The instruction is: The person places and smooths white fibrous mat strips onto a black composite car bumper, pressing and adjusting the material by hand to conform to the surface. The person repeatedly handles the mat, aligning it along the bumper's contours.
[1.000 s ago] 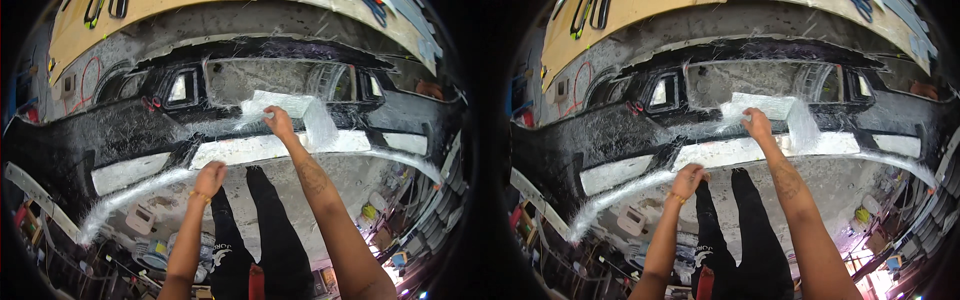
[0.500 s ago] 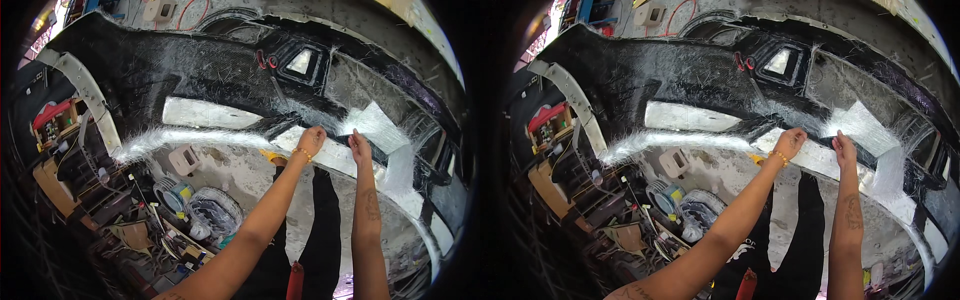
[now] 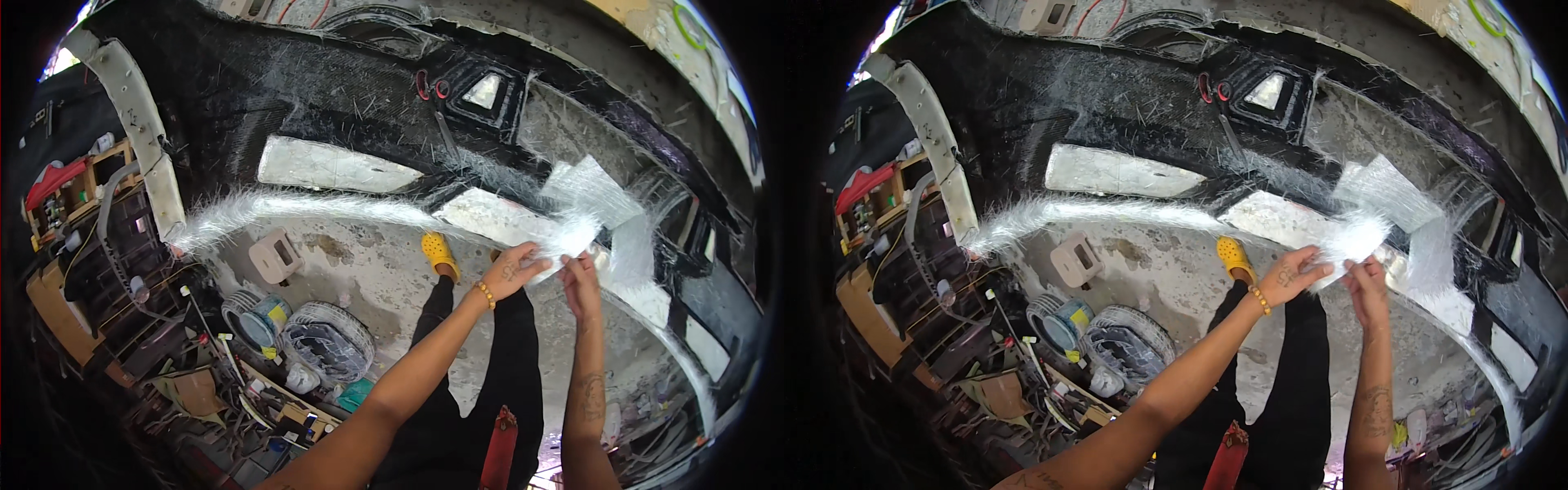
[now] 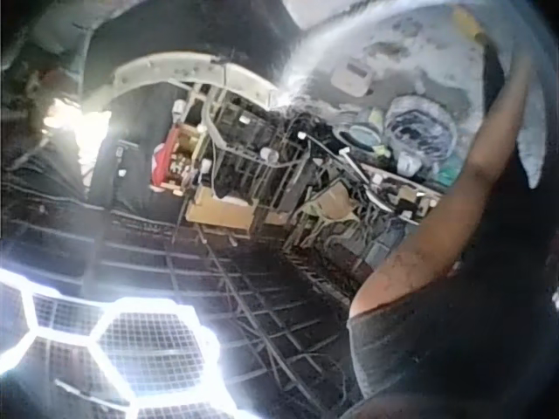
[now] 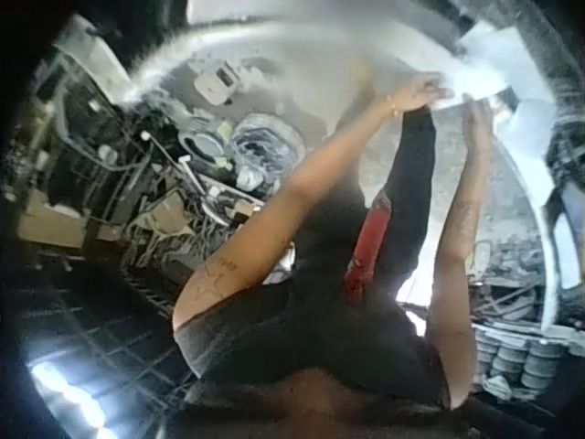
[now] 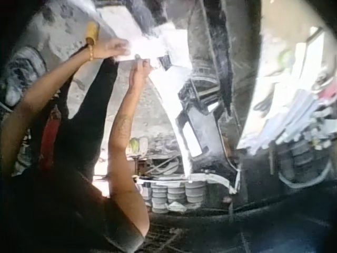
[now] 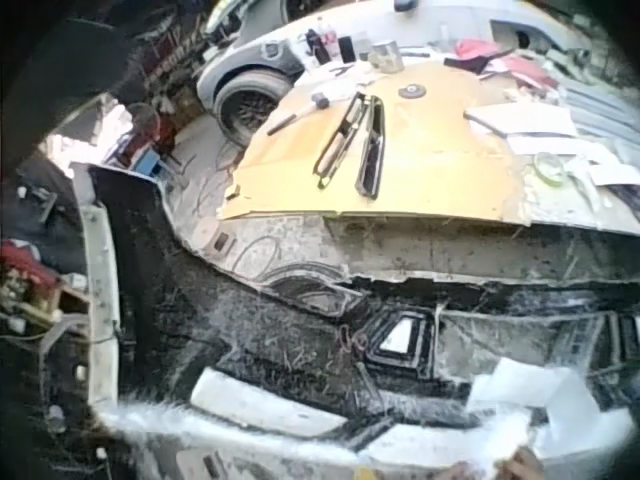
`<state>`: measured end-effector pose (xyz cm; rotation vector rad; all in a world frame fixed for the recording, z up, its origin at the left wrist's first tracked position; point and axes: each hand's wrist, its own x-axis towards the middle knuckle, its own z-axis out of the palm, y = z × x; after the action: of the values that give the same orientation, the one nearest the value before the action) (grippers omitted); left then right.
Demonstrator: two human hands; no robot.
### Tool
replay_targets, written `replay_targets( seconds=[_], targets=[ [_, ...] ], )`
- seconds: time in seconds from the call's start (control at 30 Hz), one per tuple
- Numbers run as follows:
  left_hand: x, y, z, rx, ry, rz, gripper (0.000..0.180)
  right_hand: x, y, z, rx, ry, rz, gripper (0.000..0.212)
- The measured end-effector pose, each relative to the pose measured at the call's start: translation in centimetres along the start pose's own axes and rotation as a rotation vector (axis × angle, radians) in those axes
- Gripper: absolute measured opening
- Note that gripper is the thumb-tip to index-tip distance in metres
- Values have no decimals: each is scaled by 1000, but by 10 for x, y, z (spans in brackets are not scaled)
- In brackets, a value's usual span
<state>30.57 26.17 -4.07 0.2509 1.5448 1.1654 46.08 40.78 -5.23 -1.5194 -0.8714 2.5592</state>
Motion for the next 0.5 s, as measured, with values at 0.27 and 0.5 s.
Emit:
replay_targets(
  seconds=[0.27,0.5],
  targets=[
    [-76,-46,-49,332,-229,78,34,-67,105,58,359,164,115,30],
    [-138,-102,-92,422,-322,5,37,-94,192,99,681,372,76,26]
  ],
)
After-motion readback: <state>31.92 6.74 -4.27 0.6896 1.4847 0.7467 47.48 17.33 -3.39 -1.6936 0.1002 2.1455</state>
